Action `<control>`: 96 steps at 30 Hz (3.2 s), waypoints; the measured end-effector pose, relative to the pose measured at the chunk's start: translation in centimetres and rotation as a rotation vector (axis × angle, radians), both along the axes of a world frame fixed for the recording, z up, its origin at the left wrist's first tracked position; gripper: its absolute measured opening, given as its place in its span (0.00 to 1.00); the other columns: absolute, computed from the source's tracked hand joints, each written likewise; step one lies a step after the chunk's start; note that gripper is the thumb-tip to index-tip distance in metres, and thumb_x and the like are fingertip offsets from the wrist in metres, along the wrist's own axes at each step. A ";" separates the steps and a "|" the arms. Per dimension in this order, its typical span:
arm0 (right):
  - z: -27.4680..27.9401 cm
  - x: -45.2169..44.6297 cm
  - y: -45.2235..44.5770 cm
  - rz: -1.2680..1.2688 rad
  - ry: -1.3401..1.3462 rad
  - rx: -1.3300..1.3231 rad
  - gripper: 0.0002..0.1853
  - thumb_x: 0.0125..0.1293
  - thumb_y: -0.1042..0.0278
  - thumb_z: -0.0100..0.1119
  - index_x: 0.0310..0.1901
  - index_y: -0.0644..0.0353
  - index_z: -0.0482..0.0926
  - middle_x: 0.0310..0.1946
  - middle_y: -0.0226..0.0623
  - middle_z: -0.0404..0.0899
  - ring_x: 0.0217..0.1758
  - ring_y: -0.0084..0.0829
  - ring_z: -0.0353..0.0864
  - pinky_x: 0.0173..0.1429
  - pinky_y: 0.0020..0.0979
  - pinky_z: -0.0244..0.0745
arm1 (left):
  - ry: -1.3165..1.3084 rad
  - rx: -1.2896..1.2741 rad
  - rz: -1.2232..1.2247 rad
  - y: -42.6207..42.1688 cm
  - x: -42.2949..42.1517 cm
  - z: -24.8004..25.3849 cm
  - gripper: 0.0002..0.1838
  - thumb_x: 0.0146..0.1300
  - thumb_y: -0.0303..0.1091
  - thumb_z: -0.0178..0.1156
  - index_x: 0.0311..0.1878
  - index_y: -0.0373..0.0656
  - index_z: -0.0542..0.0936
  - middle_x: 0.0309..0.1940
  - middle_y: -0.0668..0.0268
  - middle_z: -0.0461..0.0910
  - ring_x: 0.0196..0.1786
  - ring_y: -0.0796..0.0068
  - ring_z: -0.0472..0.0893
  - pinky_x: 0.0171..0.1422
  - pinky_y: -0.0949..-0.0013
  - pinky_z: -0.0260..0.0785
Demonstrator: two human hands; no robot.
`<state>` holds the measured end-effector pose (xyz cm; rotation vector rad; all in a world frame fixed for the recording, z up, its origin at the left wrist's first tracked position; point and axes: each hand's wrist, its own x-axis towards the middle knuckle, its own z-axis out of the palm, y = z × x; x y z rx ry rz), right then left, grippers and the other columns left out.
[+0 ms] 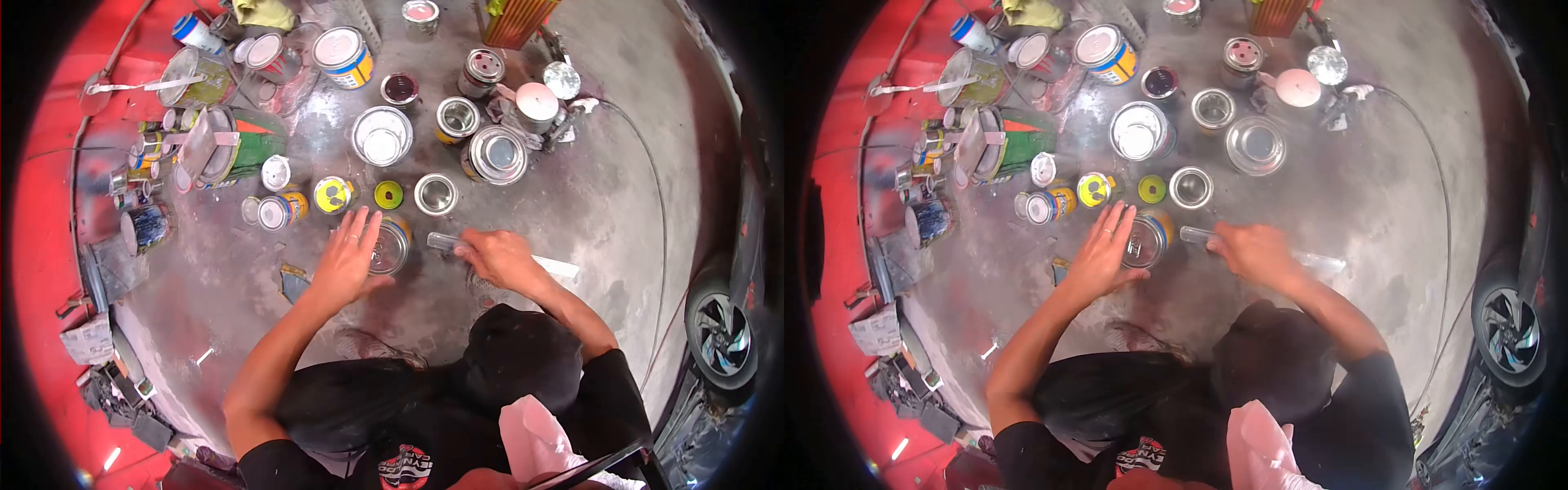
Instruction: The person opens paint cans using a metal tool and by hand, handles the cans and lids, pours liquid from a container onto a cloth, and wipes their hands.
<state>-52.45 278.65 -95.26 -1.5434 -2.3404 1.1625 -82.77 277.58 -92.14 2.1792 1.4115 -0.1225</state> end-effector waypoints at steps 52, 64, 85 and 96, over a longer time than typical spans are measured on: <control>0.2 -5.9 1.3 0.302 -0.257 0.037 0.23 0.77 0.51 0.49 0.71 0.41 0.72 0.26 0.44 0.86 0.31 0.49 0.88 0.36 0.49 0.82 | 0.084 -0.131 0.427 -2.1 3.2 -3.3 0.58 0.52 0.59 0.77 0.80 0.50 0.57 0.73 0.41 0.58 0.70 0.32 0.66 0.65 0.42 0.72; -0.5 -6.7 0.9 0.241 -0.289 0.013 0.16 0.78 0.53 0.49 0.56 0.51 0.79 0.23 0.44 0.83 0.28 0.48 0.87 0.33 0.47 0.80 | -0.008 0.025 -0.083 -1.5 -0.2 -4.3 0.61 0.38 0.33 0.82 0.79 0.58 0.59 0.76 0.56 0.61 0.72 0.42 0.68 0.59 0.44 0.81; 1.7 -6.8 3.2 0.358 -0.414 -0.018 0.15 0.75 0.56 0.50 0.46 0.59 0.81 0.32 0.44 0.88 0.36 0.46 0.90 0.39 0.44 0.85 | 0.023 -0.085 0.312 -2.6 3.5 -4.4 0.61 0.40 0.56 0.83 0.78 0.52 0.61 0.67 0.47 0.63 0.67 0.40 0.67 0.58 0.42 0.77; -6.4 -5.1 -0.4 -0.009 -0.005 -0.297 0.25 0.79 0.41 0.42 0.45 0.53 0.82 0.31 0.54 0.85 0.38 0.60 0.85 0.44 0.56 0.81 | 0.063 -0.195 0.221 -1.3 3.6 -2.7 0.65 0.40 0.48 0.83 0.81 0.52 0.56 0.74 0.49 0.62 0.69 0.41 0.68 0.56 0.43 0.79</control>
